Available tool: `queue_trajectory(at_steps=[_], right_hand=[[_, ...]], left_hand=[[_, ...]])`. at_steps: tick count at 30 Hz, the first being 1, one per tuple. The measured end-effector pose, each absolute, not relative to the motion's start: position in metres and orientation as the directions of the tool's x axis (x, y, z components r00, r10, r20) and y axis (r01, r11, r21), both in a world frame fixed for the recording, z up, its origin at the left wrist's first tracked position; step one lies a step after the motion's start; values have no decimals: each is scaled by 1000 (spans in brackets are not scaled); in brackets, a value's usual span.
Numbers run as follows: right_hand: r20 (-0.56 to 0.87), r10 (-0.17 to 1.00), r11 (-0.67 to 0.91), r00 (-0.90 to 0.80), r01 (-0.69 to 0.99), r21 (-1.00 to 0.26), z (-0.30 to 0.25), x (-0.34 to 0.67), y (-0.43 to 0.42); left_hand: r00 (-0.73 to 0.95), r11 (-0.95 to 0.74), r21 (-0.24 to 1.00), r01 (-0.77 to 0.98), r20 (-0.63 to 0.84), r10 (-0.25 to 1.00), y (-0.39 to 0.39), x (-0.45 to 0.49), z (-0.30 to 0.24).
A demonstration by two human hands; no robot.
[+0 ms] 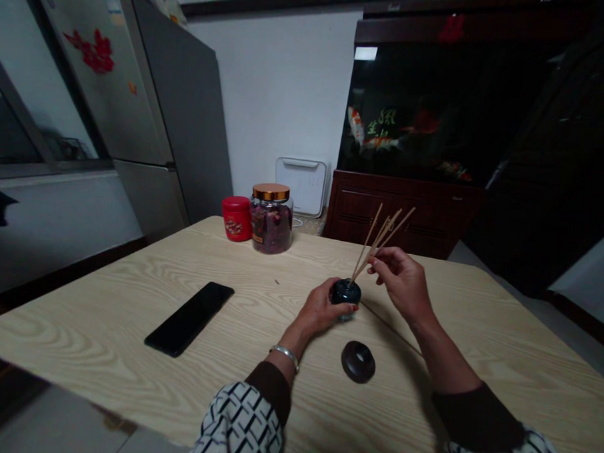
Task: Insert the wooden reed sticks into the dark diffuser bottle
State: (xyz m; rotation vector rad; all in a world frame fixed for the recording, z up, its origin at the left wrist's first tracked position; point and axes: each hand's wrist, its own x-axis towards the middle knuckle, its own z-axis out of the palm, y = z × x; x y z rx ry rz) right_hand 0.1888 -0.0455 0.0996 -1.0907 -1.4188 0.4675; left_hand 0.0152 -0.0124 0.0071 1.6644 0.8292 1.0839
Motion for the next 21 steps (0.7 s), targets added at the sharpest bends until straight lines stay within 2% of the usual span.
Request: queue_trajectory(at_steps=[5, 11, 13, 15, 17, 19, 21], right_hand=[[516, 853, 399, 78, 538, -742, 82, 183, -40], [427, 904, 362, 9, 513, -778, 80, 197, -34], [363, 930, 325, -48, 567, -757, 82, 208, -34], [261, 958, 266, -115, 692, -671, 83, 219, -37], [125, 983, 180, -134, 841, -511, 83, 230, -42], [-6, 996, 85, -92, 939, -333, 80, 239, -47], [-101, 994, 25, -47, 977, -211, 77, 245, -50]], left_hand=[[394, -317, 948, -26, 301, 868, -13, 16, 6], [380, -311, 950, -16, 293, 877, -13, 17, 6], [379, -311, 950, -14, 293, 878, -13, 17, 8], [387, -311, 950, -24, 296, 874, -14, 17, 9], [395, -302, 953, -35, 291, 872, -15, 17, 9], [398, -294, 955, -45, 287, 871, -16, 17, 9], [400, -298, 953, -55, 294, 868, -16, 17, 8]])
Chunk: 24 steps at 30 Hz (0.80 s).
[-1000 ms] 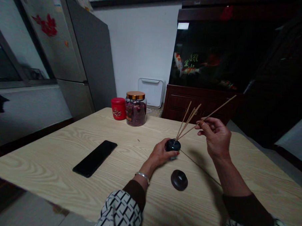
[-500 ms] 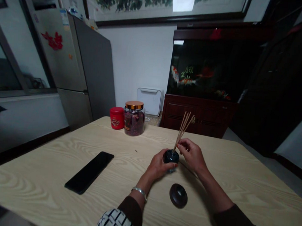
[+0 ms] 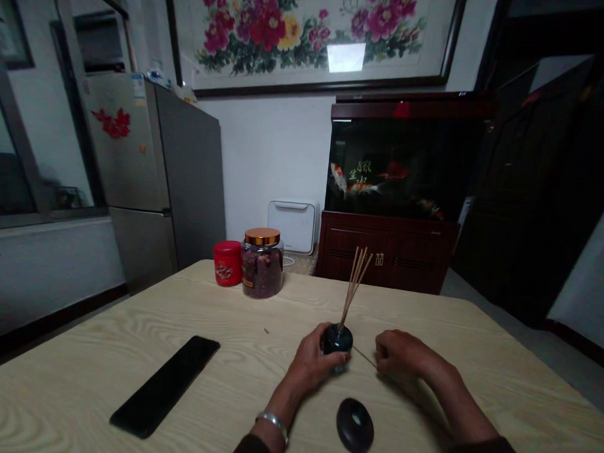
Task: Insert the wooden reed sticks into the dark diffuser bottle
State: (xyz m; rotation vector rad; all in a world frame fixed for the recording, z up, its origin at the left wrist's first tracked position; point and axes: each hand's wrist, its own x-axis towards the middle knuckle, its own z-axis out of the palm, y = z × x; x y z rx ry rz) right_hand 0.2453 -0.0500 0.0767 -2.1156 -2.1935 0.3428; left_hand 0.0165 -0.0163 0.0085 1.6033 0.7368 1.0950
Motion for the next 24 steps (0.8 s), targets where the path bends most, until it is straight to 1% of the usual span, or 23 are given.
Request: queue_trajectory(at_steps=[2, 5, 10, 16, 24], right_hand=[[-176, 984, 5, -30, 990, -144, 73, 247, -51], [-250, 968, -6, -14, 997, -80, 70, 245, -49], [-260, 966, -13, -12, 996, -93, 66, 247, -45], [-267, 964, -28, -6, 992, -121, 66, 252, -46], [-195, 981, -31, 0, 987, -157, 69, 243, -49]], left_hand=[[398, -291, 955, -62, 292, 870, -15, 17, 7], [403, -285, 957, -59, 284, 870, -13, 18, 5], [395, -299, 953, -48, 293, 870, -11, 18, 3], [390, -277, 959, -60, 278, 878, -13, 18, 8], [384, -259, 964, -56, 261, 886, -18, 17, 14]])
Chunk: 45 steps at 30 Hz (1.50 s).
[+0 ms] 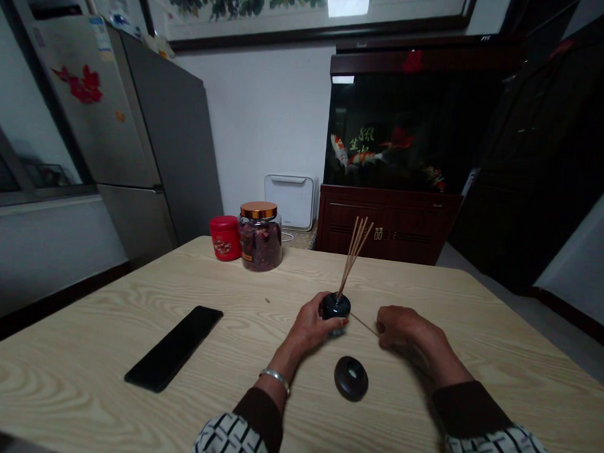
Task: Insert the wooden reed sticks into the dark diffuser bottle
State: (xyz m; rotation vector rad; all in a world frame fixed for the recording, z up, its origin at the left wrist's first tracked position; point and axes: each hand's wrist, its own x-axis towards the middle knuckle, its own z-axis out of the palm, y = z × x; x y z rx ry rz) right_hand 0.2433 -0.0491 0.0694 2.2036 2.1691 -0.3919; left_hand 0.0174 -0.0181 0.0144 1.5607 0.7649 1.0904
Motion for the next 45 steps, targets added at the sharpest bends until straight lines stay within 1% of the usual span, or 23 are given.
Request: queue_trajectory(at_steps=[2, 3, 4, 6, 7, 8, 9, 10, 12, 15, 17, 19, 28, 31, 34, 37, 40, 43, 45], right_hand=[[-172, 985, -26, -6, 982, -185, 75, 254, -48], [-146, 989, -10, -25, 973, -231, 78, 261, -47], [-99, 994, 13, -45, 952, -305, 83, 268, -46], [64, 996, 86, -62, 860, -503, 94, 279, -45], [169, 985, 134, -37, 784, -607, 100, 281, -45], [276, 961, 187, 16, 696, -693, 105, 280, -45], [371, 924, 243, 90, 612, -753, 111, 277, -46], [451, 876, 306, 169, 528, -792, 115, 271, -47], [559, 769, 439, 311, 380, -814, 123, 254, -50], [624, 666, 566, 409, 269, -779, 129, 226, -55], [638, 645, 587, 420, 261, -766, 129, 214, -57], [640, 651, 585, 407, 268, -765, 126, 206, -57], [587, 766, 512, 264, 303, -804, 104, 192, -48], [548, 815, 451, 189, 388, -804, 95, 189, -44], [527, 842, 404, 120, 508, -761, 85, 186, -39], [502, 862, 375, 70, 578, -724, 75, 186, -34], [442, 897, 350, 18, 583, -734, 66, 191, -30], [328, 944, 289, -39, 580, -762, 58, 194, -32], [259, 961, 261, -95, 622, -738, 53, 192, -37]], left_hand=[[387, -267, 963, -38, 261, 884, -18, 17, 14], [391, -272, 962, -36, 264, 882, -17, 17, 13], [394, -275, 961, -38, 267, 879, -16, 17, 11], [399, -272, 961, -53, 270, 876, -14, 18, 8], [403, -267, 962, -61, 269, 875, -13, 18, 6], [404, -261, 963, -68, 266, 875, -12, 18, 5], [404, -256, 964, -72, 263, 876, -12, 18, 4], [404, -254, 964, -73, 262, 877, -12, 18, 3], [405, -252, 965, -70, 258, 877, -11, 18, 3], [401, -261, 964, -58, 262, 878, -11, 17, 4], [397, -277, 959, -54, 276, 875, -12, 17, 4], [393, -293, 955, -47, 288, 873, -12, 16, 5], [380, -307, 950, -48, 302, 874, -14, 17, 6], [386, -318, 947, -40, 308, 869, -12, 17, 3], [388, -319, 947, -35, 308, 869, -10, 17, 0], [388, -327, 945, -14, 306, 869, -9, 16, -1], [388, -337, 941, 0, 311, 868, -9, 17, -1], [392, -334, 943, 4, 306, 868, -9, 17, -1], [411, -319, 948, 1, 291, 864, -8, 15, -3]])
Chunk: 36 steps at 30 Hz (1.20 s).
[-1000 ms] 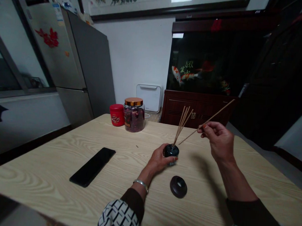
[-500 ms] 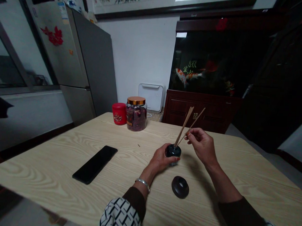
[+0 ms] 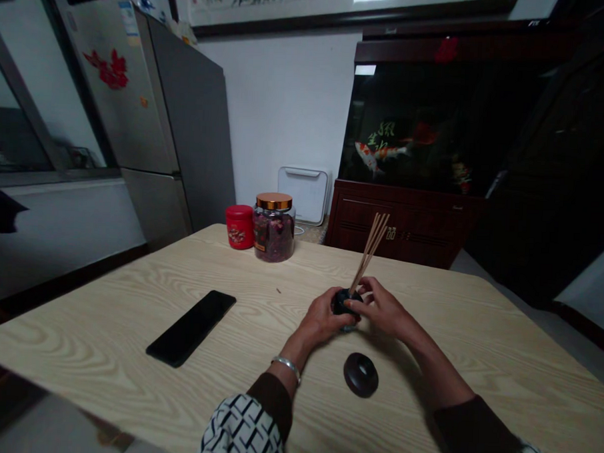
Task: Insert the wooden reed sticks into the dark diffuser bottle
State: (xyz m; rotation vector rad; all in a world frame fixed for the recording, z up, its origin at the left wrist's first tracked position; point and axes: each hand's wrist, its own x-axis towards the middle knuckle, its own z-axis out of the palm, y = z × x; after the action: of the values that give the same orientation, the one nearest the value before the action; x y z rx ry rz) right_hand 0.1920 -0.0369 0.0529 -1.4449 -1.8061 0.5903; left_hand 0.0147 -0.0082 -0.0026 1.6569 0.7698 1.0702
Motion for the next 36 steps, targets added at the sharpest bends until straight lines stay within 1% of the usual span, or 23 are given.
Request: queue_trajectory(at_steps=[4, 6, 9, 13, 17, 19, 21, 22, 24, 25, 27, 28, 31, 34, 36], right_hand=[[247, 963, 243, -111, 757, -607, 45, 184, -44], [248, 964, 229, -99, 781, -581, 42, 184, -41], [266, 957, 255, -113, 763, -594, 38, 193, -24], [325, 932, 338, -162, 714, -613, 37, 211, 5], [319, 934, 340, -159, 670, -660, 29, 219, 18], [347, 934, 317, -85, 644, -696, 18, 218, 14], [376, 924, 252, 70, 629, -735, 6, 217, 3], [366, 918, 205, 152, 608, -767, 2, 216, -5], [301, 915, 133, 268, 505, -853, 2, 214, -23], [268, 922, 128, 278, 434, -892, 8, 213, -32], [252, 938, 184, 239, 274, -944, 36, 211, -52], [279, 938, 236, 205, 210, -949, 56, 209, -63], [390, 912, 399, 128, -49, -916, 133, 200, -95], [506, 862, 499, 30, -230, -836, 202, 190, -125], [558, 830, 523, -22, -319, -790, 231, 186, -141]], left_hand=[[406, -335, 940, 69, 281, 870, -4, 5, -10], [385, -349, 931, 109, 284, 878, -1, 0, -14], [362, -338, 934, 114, 277, 890, 4, -3, -19], [318, -319, 942, 104, 272, 908, 9, 1, -22], [282, -269, 960, 83, 236, 930, 13, 4, -19], [249, -278, 952, 130, 240, 938, 11, 2, -17], [230, -287, 944, 163, 246, 941, 7, 1, -14], [225, -275, 949, 154, 237, 945, 4, 0, -12], [228, -213, 973, 91, 188, 955, -5, 0, -6], [248, -178, 983, 45, 162, 955, -10, 0, 0], [328, -133, 989, -58, 145, 934, -21, -1, 18], [375, -130, 985, -113, 164, 912, -26, -2, 32], [453, -123, 922, -366, 292, 842, -45, -8, 86], [449, -118, 781, -613, 467, 762, -65, -18, 145], [433, -95, 691, -717, 547, 717, -78, -24, 175]])
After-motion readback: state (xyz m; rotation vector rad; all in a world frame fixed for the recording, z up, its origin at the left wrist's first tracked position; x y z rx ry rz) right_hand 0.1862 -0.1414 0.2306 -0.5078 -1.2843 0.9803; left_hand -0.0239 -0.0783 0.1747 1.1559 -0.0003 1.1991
